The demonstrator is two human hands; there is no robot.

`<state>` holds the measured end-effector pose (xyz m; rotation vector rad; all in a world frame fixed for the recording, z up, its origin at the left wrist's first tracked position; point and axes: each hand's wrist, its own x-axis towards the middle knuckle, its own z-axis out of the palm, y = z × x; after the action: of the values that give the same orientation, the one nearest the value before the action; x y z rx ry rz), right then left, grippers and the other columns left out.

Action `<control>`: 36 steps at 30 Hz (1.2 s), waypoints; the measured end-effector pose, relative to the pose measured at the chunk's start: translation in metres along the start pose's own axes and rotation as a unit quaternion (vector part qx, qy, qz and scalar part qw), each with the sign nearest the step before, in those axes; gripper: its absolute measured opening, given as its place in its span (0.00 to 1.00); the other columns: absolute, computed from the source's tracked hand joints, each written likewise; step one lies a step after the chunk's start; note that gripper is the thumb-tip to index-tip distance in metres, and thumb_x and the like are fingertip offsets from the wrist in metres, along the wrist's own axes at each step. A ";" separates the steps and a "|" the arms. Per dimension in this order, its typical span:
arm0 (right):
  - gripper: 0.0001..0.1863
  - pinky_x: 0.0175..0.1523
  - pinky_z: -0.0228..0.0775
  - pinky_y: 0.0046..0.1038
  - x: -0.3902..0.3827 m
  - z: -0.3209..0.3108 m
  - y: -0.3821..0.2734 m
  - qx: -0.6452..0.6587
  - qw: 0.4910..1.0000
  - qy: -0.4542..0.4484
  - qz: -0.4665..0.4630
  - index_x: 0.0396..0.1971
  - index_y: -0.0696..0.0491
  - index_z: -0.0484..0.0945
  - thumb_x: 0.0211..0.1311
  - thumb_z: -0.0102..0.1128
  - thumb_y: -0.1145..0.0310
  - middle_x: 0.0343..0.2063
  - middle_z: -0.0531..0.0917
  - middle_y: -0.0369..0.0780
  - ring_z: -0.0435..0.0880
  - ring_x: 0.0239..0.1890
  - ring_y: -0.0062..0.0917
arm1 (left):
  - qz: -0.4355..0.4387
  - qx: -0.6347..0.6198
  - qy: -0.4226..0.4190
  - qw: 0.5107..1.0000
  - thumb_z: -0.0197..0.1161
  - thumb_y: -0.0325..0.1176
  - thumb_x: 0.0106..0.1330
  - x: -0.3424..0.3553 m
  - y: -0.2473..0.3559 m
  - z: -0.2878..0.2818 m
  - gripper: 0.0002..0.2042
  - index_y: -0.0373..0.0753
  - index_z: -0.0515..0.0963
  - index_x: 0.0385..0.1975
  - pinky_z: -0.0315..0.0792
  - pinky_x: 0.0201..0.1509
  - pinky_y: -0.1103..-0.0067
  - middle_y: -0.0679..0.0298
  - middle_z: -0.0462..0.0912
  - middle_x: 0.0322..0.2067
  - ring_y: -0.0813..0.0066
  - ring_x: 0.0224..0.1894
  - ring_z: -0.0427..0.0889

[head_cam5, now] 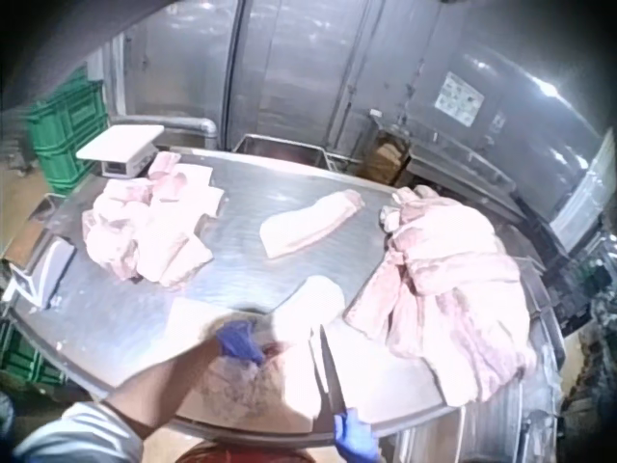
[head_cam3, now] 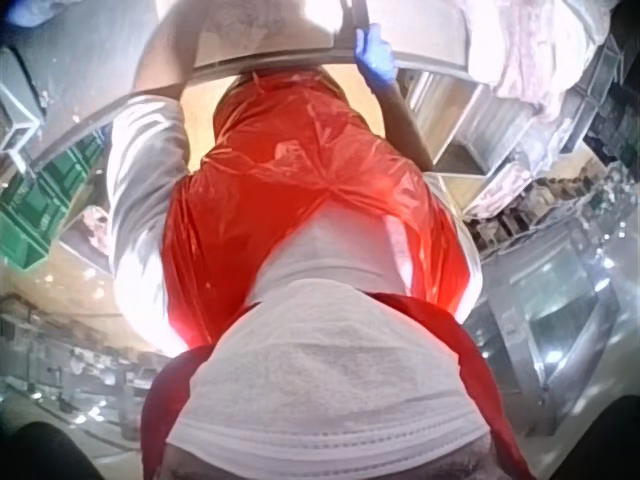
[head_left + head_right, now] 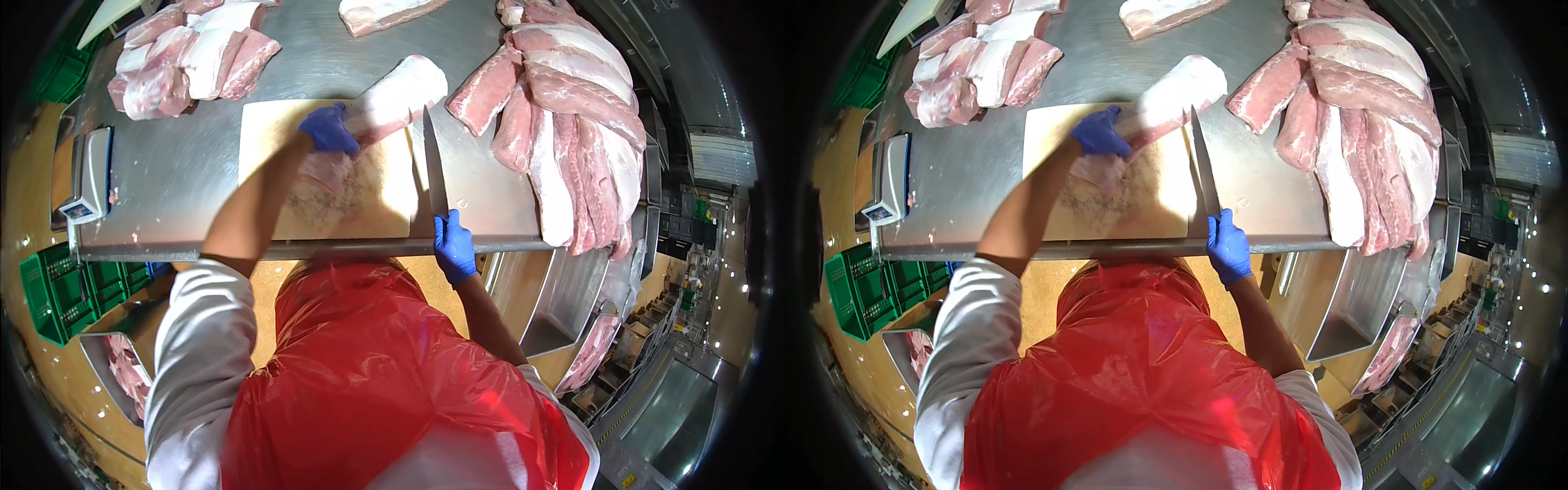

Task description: The person cuts large pieces of pork belly into smaller portions using a knife on a cutting board. The person places the cut pieces into a metal bin and continues processing additional pieces from a pile on the table.

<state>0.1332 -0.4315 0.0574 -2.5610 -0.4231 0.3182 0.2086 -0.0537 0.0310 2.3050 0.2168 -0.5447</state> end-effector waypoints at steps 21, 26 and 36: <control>0.12 0.28 0.73 0.52 0.047 0.052 -0.070 -0.178 0.949 -0.153 -0.212 0.45 0.54 0.67 0.75 0.49 0.60 0.24 0.82 0.55 0.82 0.25 0.54 | -0.221 -0.006 0.299 0.928 0.76 0.60 0.48 -0.241 -0.071 0.053 0.54 0.36 0.58 0.72 0.65 0.66 0.52 0.43 0.68 0.65 0.46 0.67 0.69; 0.12 0.28 0.73 0.53 0.092 0.065 -0.111 -0.181 0.937 -0.134 -0.267 0.45 0.55 0.65 0.76 0.48 0.60 0.25 0.82 0.56 0.82 0.26 0.55 | -0.157 0.044 0.291 0.943 0.69 0.68 0.51 -0.206 -0.045 0.080 0.58 0.28 0.54 0.72 0.55 0.72 0.49 0.36 0.62 0.67 0.41 0.71 0.61; 0.09 0.30 0.75 0.49 0.060 0.017 -0.020 -0.268 0.910 -0.215 -0.231 0.42 0.54 0.67 0.74 0.50 0.63 0.26 0.84 0.53 0.84 0.25 0.50 | -0.208 0.156 0.245 0.934 0.71 0.64 0.49 -0.145 -0.001 0.093 0.57 0.30 0.53 0.72 0.60 0.64 0.46 0.44 0.69 0.55 0.49 0.59 0.69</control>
<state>0.1784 -0.3859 0.0453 -2.7715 -1.4300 0.6636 0.0489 -0.1177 0.0360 2.6913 0.9353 -0.1981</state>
